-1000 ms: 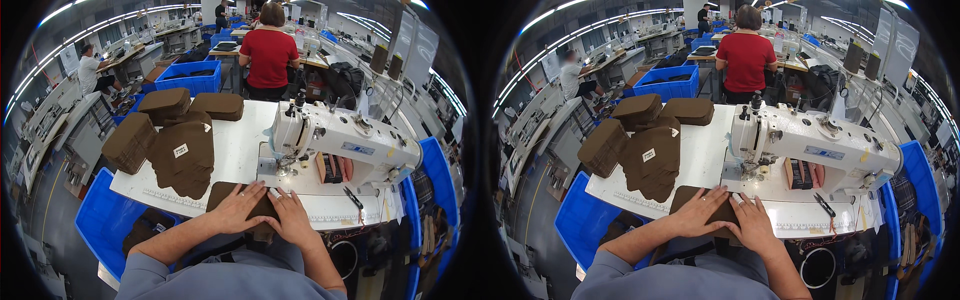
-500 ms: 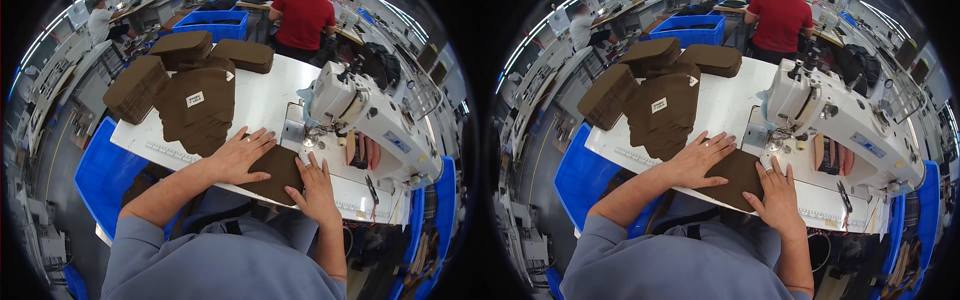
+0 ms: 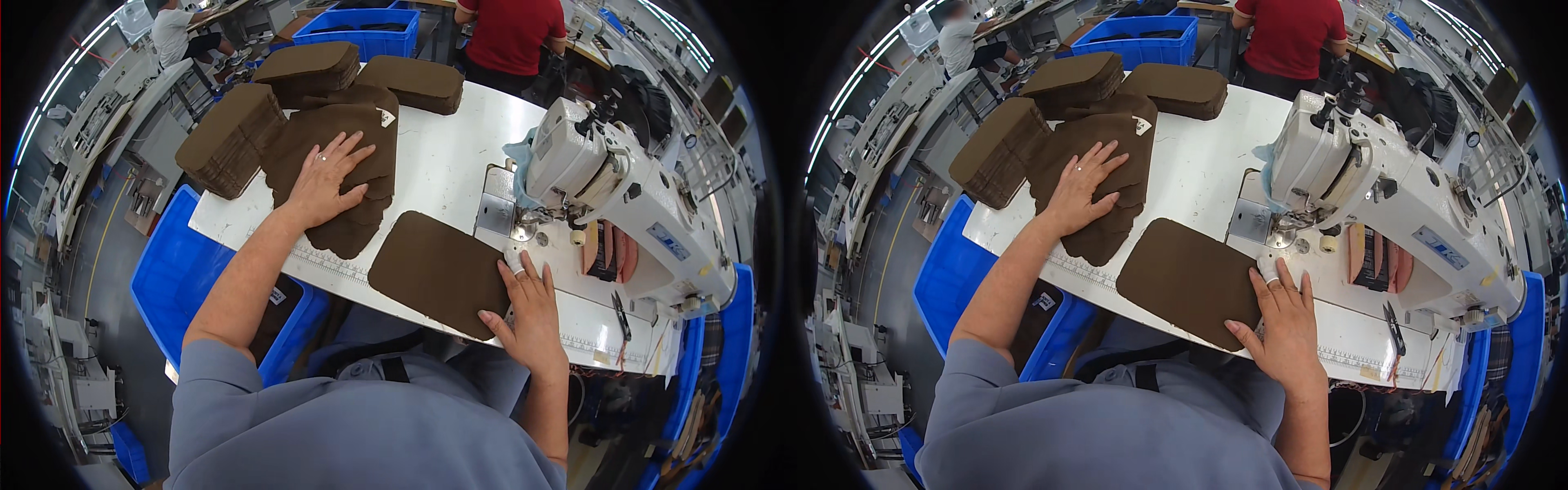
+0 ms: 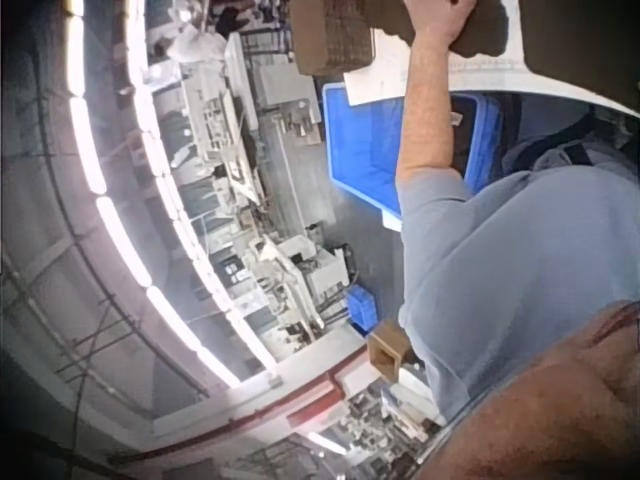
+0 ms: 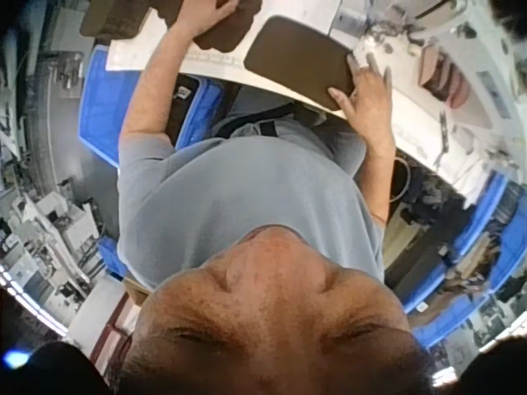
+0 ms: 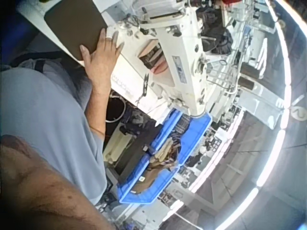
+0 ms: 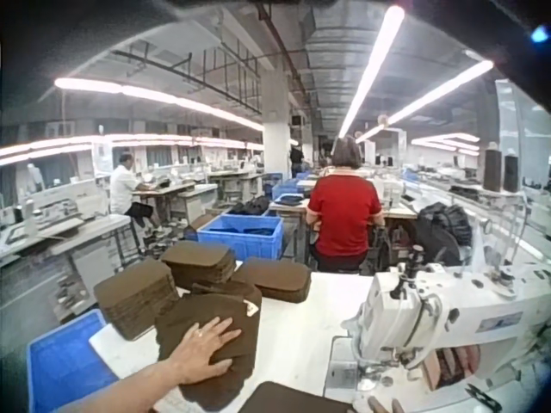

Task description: The person aligns labels onto fabric pieces and sews them together using a sewing machine, then places the finished pieces into a blue bin.

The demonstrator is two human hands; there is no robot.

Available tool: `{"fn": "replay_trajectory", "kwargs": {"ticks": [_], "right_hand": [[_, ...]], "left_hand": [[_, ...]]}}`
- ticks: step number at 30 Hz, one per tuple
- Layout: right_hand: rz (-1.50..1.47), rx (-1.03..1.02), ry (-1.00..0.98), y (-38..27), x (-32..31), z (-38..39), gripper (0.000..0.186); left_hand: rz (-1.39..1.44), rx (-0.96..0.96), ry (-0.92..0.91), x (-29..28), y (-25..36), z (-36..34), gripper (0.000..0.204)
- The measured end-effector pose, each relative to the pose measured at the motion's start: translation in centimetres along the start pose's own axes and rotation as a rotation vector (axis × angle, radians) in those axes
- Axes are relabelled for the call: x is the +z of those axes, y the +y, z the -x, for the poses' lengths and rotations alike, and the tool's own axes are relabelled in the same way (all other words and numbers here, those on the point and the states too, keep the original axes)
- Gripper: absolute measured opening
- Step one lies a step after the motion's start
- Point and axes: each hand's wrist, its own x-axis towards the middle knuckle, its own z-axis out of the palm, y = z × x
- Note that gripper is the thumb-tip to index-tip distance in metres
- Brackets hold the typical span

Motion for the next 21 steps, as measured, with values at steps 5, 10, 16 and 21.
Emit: {"fn": "replay_trajectory", "kwargs": {"ticks": [5,10,16,21], "right_hand": [[-0.010,-0.012,0.037,0.0,0.1,0.1,0.078],[-0.051,-0.012,0.053,-0.1,0.1,0.3,0.075],[-0.109,-0.021,0.153,0.3,0.2,0.8,0.066],[-0.199,-0.016,0.226,1.0,0.5,0.9,0.057]], "left_hand": [[0.068,-0.021,-0.051,-1.6,-2.3,1.2,0.067],[0.402,-0.141,-0.078,-3.0,-3.5,0.6,0.043],[0.641,-0.164,-0.169,-4.4,-5.2,0.1,0.042],[0.603,-0.176,0.060,-4.3,-3.9,0.2,0.041]]}}
